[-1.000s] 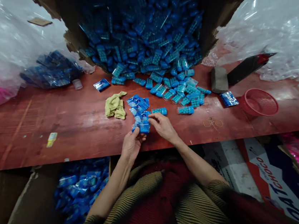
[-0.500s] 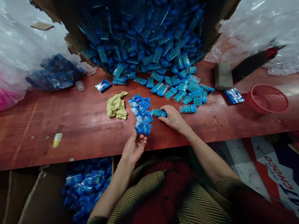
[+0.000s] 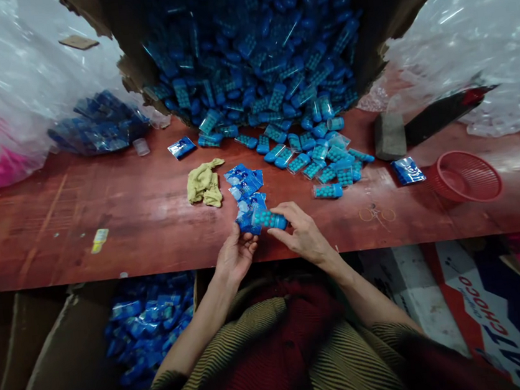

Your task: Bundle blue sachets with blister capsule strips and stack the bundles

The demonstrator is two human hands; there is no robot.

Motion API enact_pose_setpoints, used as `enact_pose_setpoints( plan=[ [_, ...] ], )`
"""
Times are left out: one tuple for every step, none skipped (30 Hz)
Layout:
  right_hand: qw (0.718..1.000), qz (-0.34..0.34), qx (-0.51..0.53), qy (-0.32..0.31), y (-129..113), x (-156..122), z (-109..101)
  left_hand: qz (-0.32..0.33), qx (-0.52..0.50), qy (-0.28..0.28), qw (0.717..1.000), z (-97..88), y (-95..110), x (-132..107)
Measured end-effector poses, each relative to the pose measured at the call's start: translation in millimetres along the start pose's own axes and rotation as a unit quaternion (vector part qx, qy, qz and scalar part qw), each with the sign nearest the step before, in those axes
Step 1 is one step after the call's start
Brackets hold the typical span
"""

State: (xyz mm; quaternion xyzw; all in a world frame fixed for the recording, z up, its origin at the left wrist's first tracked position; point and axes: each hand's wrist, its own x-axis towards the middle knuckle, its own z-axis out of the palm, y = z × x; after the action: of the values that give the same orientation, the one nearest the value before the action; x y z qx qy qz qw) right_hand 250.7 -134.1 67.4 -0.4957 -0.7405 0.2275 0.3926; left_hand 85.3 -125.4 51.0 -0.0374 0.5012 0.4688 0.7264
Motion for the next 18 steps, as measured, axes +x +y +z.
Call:
enact_pose_setpoints(
  plan=[
    [1.000,0.000,-0.004,-0.002,0.0,-0.2,0.3,0.002,0.000,-0.002,1.000,-0.4,-0.2,0.2],
    [1.000,0.002,-0.008,-0.005,-0.4,-0.4,0.4,0.002,0.000,-0.004,1.000,-0.8,-0.3,0.4],
    [1.000,0.003,-0.012,-0.007,-1.2,-0.6,0.3,0.003,0.000,-0.005,1.000,-1.0,-0.5,0.7],
    [1.000,0.006,-0.015,-0.010,-2.1,-0.7,0.1,0.003,-0.001,-0.006,1.000,-1.2,-0.6,1.0],
    [1.000,0.009,-0.019,-0.013,-3.2,-0.9,-0.2,0.004,-0.002,-0.007,1.000,-1.3,-0.8,1.3],
    [1.000,0.011,-0.023,-0.015,-4.1,-1.0,-0.4,0.006,-0.003,-0.008,1.000,-1.3,-0.8,1.5],
    [0.999,0.012,-0.026,-0.018,-4.9,-1.1,-0.6,0.008,-0.005,-0.008,1.000,-1.2,-0.8,1.6],
    [0.999,0.010,-0.030,-0.020,-5.4,-1.2,-0.8,0.009,-0.006,-0.009,1.000,-1.0,-0.7,1.6],
    [0.999,0.006,-0.034,-0.021,-5.5,-1.3,-1.0,0.010,-0.006,-0.009,1.000,-0.7,-0.5,1.4],
    [0.999,0.001,-0.038,-0.021,-5.2,-1.5,-1.2,0.010,-0.005,-0.008,1.000,-0.2,-0.2,1.1],
    [0.999,-0.004,-0.042,-0.021,-4.6,-1.8,-1.3,0.009,-0.003,-0.008,1.000,0.4,0.1,0.8],
    [0.999,-0.009,-0.046,-0.021,-3.7,-2.0,-1.5,0.008,-0.001,-0.008,1.000,0.9,0.5,0.5],
    [0.999,-0.012,-0.049,-0.020,-2.7,-2.3,-1.6,0.007,0.001,-0.008,1.000,1.4,0.9,0.3],
    [0.998,-0.014,-0.050,-0.020,-1.6,-2.6,-1.6,0.007,0.002,-0.009,1.000,1.7,1.2,0.3],
    [0.998,-0.017,-0.050,-0.019,-0.5,-2.8,-1.6,0.010,0.005,-0.011,1.000,1.7,1.4,0.6],
    [0.998,-0.018,-0.048,-0.018,0.5,-3.1,-1.5,0.014,0.009,-0.017,1.000,1.5,1.7,1.0],
    [0.999,-0.020,-0.046,-0.017,1.6,-3.3,-1.4,0.024,0.015,-0.025,0.999,0.9,2.0,1.5],
    [0.999,-0.021,-0.043,-0.014,2.7,-3.6,-1.3,0.036,0.022,-0.037,0.998,0.0,2.4,2.2]
  ],
)
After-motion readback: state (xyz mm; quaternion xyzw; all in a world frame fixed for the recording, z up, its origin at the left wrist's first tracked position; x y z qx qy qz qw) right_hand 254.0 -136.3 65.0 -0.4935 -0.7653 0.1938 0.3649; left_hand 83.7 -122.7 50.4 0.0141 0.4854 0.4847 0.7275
